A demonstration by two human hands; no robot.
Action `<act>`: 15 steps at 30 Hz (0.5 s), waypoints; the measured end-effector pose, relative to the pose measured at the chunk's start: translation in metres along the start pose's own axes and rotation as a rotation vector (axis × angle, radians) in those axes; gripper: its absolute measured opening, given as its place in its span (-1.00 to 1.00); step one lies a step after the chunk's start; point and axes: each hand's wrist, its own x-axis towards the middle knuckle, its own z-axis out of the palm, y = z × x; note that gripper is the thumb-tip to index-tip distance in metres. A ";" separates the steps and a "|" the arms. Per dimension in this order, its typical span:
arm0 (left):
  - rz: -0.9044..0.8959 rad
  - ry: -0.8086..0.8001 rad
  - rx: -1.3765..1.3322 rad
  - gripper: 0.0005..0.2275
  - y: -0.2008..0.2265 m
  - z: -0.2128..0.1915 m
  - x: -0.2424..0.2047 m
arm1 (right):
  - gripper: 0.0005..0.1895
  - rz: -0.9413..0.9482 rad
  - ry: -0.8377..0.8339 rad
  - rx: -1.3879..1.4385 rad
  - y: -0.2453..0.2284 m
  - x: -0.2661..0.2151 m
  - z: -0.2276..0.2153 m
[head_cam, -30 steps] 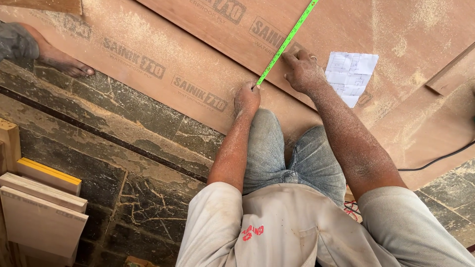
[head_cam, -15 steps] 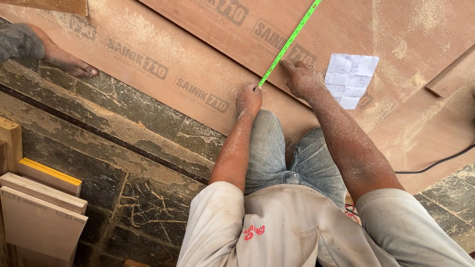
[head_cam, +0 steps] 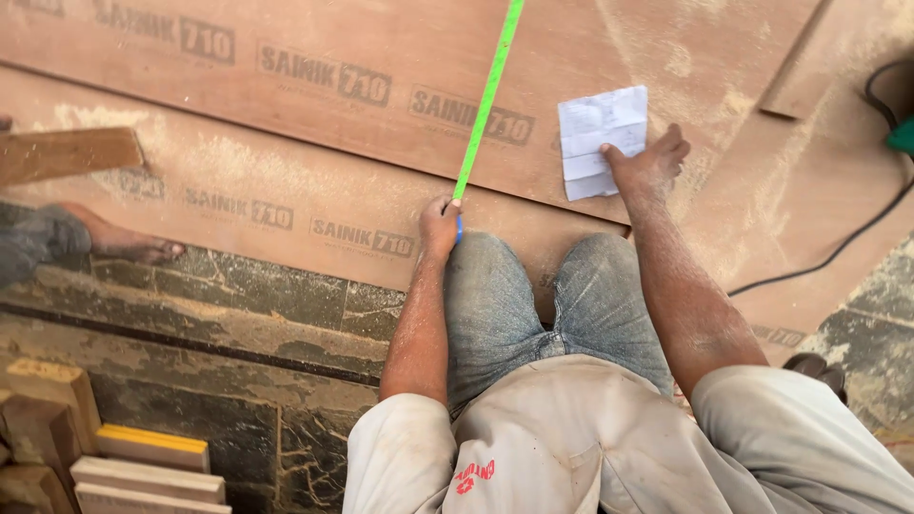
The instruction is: The recorder uses a measuring tape and pen to mark dimensions on sheets of plywood and consults a technical drawing.
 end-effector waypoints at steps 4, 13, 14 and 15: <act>-0.145 -0.024 -0.011 -0.81 0.041 -0.024 -0.020 | 0.14 0.184 -0.107 0.147 -0.012 -0.011 -0.003; -0.384 0.001 0.179 -0.82 0.067 -0.071 -0.079 | -0.53 -0.012 -0.163 0.092 0.032 0.005 0.040; -0.387 -0.009 0.129 -0.80 0.061 -0.075 -0.085 | -0.63 0.028 -0.230 0.307 0.033 -0.002 0.028; -0.390 -0.019 0.078 -0.77 0.054 -0.080 -0.092 | -0.72 0.068 -0.294 0.522 0.034 -0.011 0.016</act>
